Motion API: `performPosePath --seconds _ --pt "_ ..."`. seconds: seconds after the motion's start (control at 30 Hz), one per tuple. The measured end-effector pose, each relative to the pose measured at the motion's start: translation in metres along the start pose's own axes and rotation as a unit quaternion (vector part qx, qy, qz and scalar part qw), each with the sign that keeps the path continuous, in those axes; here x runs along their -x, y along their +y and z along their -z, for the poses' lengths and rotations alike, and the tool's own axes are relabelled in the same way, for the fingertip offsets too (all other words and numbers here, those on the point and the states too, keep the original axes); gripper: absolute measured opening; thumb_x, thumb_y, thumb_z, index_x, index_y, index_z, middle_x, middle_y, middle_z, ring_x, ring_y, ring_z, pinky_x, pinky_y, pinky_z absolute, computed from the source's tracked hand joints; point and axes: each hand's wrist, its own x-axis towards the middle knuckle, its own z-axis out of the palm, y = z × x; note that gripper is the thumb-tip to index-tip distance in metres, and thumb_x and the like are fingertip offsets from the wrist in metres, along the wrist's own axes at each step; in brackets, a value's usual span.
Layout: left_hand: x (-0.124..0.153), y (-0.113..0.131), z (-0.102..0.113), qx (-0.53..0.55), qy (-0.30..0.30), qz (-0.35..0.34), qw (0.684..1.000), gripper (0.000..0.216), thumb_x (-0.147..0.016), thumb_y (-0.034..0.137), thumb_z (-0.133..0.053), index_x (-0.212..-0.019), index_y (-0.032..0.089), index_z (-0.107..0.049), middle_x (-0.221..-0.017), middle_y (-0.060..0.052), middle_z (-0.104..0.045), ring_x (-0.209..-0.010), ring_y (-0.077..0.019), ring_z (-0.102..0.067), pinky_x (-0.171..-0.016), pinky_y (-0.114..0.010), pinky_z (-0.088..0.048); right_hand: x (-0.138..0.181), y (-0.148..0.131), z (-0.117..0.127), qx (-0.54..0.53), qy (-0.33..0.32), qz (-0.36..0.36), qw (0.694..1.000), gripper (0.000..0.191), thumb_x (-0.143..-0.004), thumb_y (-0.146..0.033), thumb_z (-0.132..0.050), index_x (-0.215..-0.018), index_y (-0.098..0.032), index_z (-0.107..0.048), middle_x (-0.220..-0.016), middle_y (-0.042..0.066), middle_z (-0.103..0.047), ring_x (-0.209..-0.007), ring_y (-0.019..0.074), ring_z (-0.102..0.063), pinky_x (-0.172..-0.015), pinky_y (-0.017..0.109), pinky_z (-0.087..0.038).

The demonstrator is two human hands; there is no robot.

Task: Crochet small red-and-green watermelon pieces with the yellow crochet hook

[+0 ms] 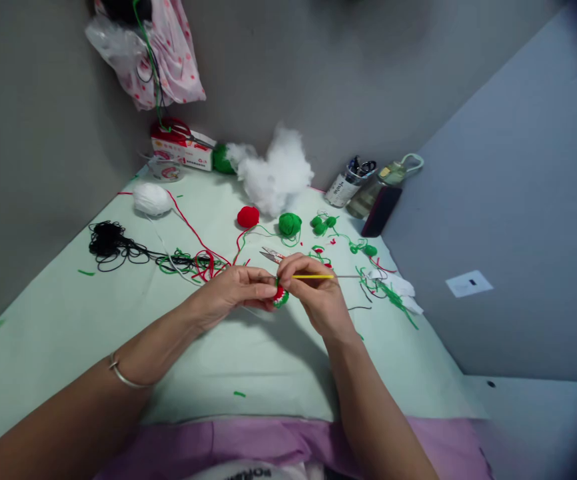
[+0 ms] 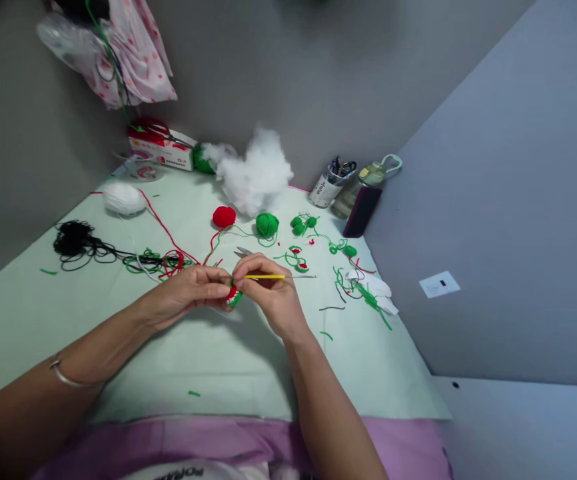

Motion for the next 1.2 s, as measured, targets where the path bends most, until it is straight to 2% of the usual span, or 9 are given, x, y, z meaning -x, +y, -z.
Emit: performPosePath --seconds 0.13,0.23,0.47,0.6,0.77,1.0,1.2 --pt "-0.002 -0.005 -0.002 0.025 0.041 -0.039 0.998 0.025 -0.076 0.037 -0.083 -0.088 0.016 -0.076 -0.089 -0.001 -0.068 -0.077 -0.0138 -0.066 -0.081 -0.03 -0.054 0.001 0.001 -0.002 0.042 0.028 -0.01 0.999 0.006 -0.082 -0.027 -0.079 -0.087 -0.026 -0.077 -0.096 0.001 -0.063 -0.09 0.0153 -0.06 -0.08 0.029 -0.048" --pt "-0.004 -0.005 -0.002 0.016 0.062 -0.059 0.996 0.026 -0.08 0.039 -0.081 -0.087 0.016 -0.075 -0.088 -0.001 -0.067 -0.079 -0.0131 -0.065 -0.08 -0.027 -0.053 0.003 0.001 -0.002 0.052 0.015 -0.049 0.997 0.008 -0.081 -0.028 -0.08 -0.087 -0.026 -0.076 -0.092 0.001 -0.065 -0.087 0.0156 -0.06 -0.079 0.029 -0.047" --pt "-0.003 -0.003 0.001 0.005 0.049 -0.076 0.996 0.027 -0.083 0.041 -0.078 -0.084 0.015 -0.071 -0.086 -0.001 -0.065 -0.081 -0.014 -0.064 -0.08 -0.028 -0.054 -0.001 0.002 -0.005 -0.102 0.017 -0.089 0.991 0.015 -0.071 -0.022 -0.085 -0.072 -0.022 -0.071 -0.082 -0.002 -0.063 -0.078 0.0126 -0.059 -0.072 0.026 -0.048" --pt "0.0 0.006 0.006 0.018 0.077 -0.082 0.993 0.027 -0.086 0.041 -0.074 -0.079 0.015 -0.068 -0.079 -0.001 -0.063 -0.077 -0.0133 -0.062 -0.082 -0.028 -0.054 -0.003 0.0 -0.005 -0.144 0.023 -0.114 0.983 0.019 -0.066 -0.023 -0.087 -0.07 -0.022 -0.069 -0.078 -0.002 -0.062 -0.072 0.0117 -0.056 -0.068 0.025 -0.047" --pt "0.002 0.011 0.003 -0.02 0.121 -0.095 0.988 0.024 -0.078 0.037 -0.081 -0.084 0.016 -0.073 -0.083 -0.001 -0.067 -0.077 -0.0139 -0.063 -0.08 -0.028 -0.051 -0.001 0.0 -0.006 -0.105 0.033 -0.093 0.99 0.019 -0.068 -0.024 -0.087 -0.071 -0.023 -0.068 -0.08 -0.002 -0.062 -0.076 0.0128 -0.056 -0.072 0.026 -0.048" --pt "0.001 0.002 0.002 -0.05 0.097 -0.092 0.99 0.02 -0.074 0.033 -0.083 -0.084 0.018 -0.075 -0.083 -0.001 -0.07 -0.076 -0.0138 -0.063 -0.08 -0.028 -0.049 0.001 0.006 -0.005 -0.034 0.013 -0.046 0.998 0.011 -0.077 -0.021 -0.081 -0.078 -0.023 -0.071 -0.084 -0.002 -0.062 -0.081 0.0133 -0.057 -0.077 0.027 -0.045" --pt "0.002 0.004 0.003 -0.01 0.08 -0.057 0.995 0.02 -0.071 0.03 -0.085 -0.081 0.016 -0.075 -0.083 -0.001 -0.069 -0.077 -0.0144 -0.065 -0.079 -0.028 -0.053 0.001 0.004 -0.006 -0.009 0.006 -0.047 0.999 0.013 -0.076 -0.022 -0.082 -0.076 -0.023 -0.069 -0.084 -0.001 -0.062 -0.081 0.0141 -0.057 -0.076 0.028 -0.046"
